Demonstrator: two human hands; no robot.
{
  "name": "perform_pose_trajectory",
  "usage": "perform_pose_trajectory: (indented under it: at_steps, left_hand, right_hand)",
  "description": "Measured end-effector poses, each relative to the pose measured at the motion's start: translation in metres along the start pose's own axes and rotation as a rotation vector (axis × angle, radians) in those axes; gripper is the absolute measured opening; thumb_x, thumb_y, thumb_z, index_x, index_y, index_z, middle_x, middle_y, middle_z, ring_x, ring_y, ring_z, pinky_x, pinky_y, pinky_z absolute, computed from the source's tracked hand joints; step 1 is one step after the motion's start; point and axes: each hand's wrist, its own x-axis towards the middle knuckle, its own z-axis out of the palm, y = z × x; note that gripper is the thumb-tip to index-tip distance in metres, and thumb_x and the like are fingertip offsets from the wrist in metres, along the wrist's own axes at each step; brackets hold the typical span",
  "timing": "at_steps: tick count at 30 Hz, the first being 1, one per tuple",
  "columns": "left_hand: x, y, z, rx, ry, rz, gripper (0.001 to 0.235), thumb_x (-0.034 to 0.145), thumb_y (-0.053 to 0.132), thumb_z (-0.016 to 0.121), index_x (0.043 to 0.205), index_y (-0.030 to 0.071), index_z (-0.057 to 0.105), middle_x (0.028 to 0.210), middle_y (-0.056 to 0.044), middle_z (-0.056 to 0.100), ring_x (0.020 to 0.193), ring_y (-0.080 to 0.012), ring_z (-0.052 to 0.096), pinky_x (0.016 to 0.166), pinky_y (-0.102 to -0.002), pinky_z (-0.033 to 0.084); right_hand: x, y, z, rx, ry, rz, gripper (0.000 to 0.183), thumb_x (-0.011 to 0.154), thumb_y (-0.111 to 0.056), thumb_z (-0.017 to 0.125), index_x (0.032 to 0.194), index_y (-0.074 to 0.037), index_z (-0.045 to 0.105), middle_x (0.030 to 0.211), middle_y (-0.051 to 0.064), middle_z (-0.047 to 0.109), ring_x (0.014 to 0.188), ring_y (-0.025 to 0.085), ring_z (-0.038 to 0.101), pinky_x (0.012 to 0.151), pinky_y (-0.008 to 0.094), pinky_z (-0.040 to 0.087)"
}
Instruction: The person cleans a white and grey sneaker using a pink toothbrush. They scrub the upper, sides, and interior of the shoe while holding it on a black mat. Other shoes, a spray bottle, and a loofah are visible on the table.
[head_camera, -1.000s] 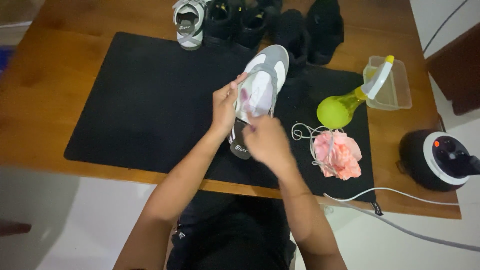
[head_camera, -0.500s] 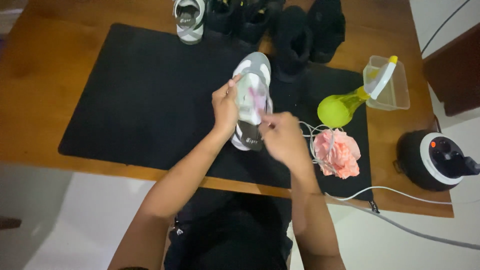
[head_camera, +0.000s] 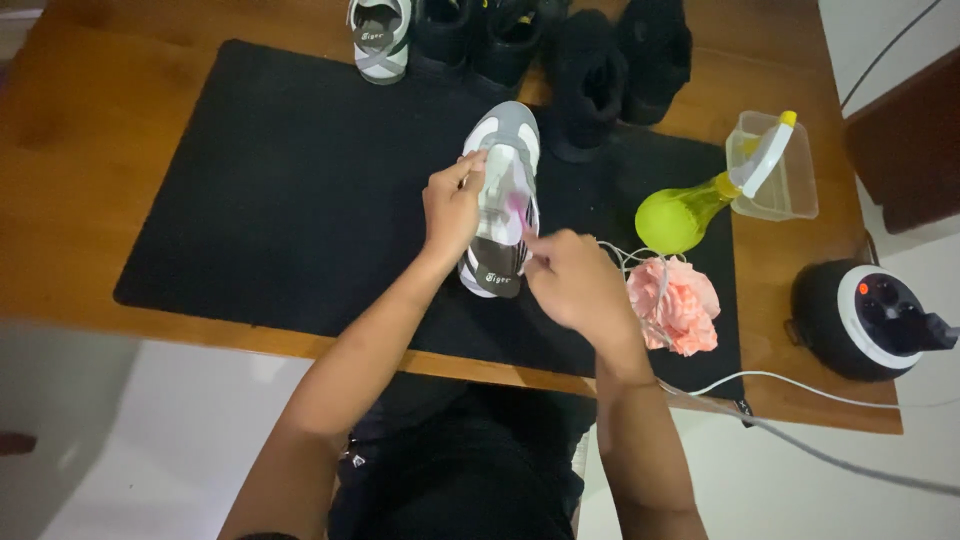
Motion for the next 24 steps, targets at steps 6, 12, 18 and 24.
perform_pose_trajectory:
  at_steps: [6, 12, 18, 24]
  left_hand:
    - [0.019, -0.006, -0.012, 0.099, -0.069, -0.008, 0.030, 0.094, 0.014, 0.067, 0.123, 0.015, 0.074, 0.128, -0.012, 0.069, 0.130, -0.0303, 0.057, 0.111, -0.045, 0.043]
    - [0.028, -0.010, -0.021, -0.038, -0.139, -0.038, 0.044, 0.087, 0.016, 0.067, 0.130, 0.003, 0.067, 0.131, -0.025, 0.065, 0.130, -0.0412, 0.056, 0.111, -0.050, 0.042]
    - [0.018, -0.003, -0.015, 0.031, -0.026, -0.127, 0.037, 0.094, 0.047, 0.056, 0.107, 0.022, 0.080, 0.107, -0.009, 0.077, 0.116, -0.0330, 0.067, 0.102, -0.045, 0.047]
    - [0.015, -0.002, -0.010, -0.101, 0.014, -0.078, 0.027, 0.088, 0.016, 0.067, 0.114, 0.013, 0.076, 0.126, -0.015, 0.069, 0.126, -0.0335, 0.061, 0.113, -0.042, 0.043]
  right_hand:
    - [0.062, 0.006, 0.032, -0.046, 0.161, -0.067, 0.044, 0.090, -0.022, 0.054, 0.128, -0.011, 0.072, 0.105, 0.026, 0.074, 0.098, 0.047, 0.072, 0.081, 0.059, 0.059]
    - [0.097, 0.003, 0.072, 0.379, 0.180, -0.273, 0.031, 0.091, -0.011, 0.046, 0.091, 0.010, 0.069, 0.079, 0.038, 0.060, 0.084, 0.052, 0.067, 0.067, 0.056, 0.052]
    - [0.070, 0.003, 0.068, 0.897, 0.114, -0.003, 0.030, 0.097, -0.007, 0.043, 0.092, 0.001, 0.072, 0.063, 0.006, 0.046, 0.057, 0.011, 0.048, 0.041, 0.023, 0.044]
    - [0.061, 0.004, 0.057, 0.842, 0.108, -0.082, 0.030, 0.093, -0.002, 0.046, 0.070, -0.003, 0.066, 0.052, 0.006, 0.047, 0.033, 0.011, 0.046, 0.034, 0.023, 0.034]
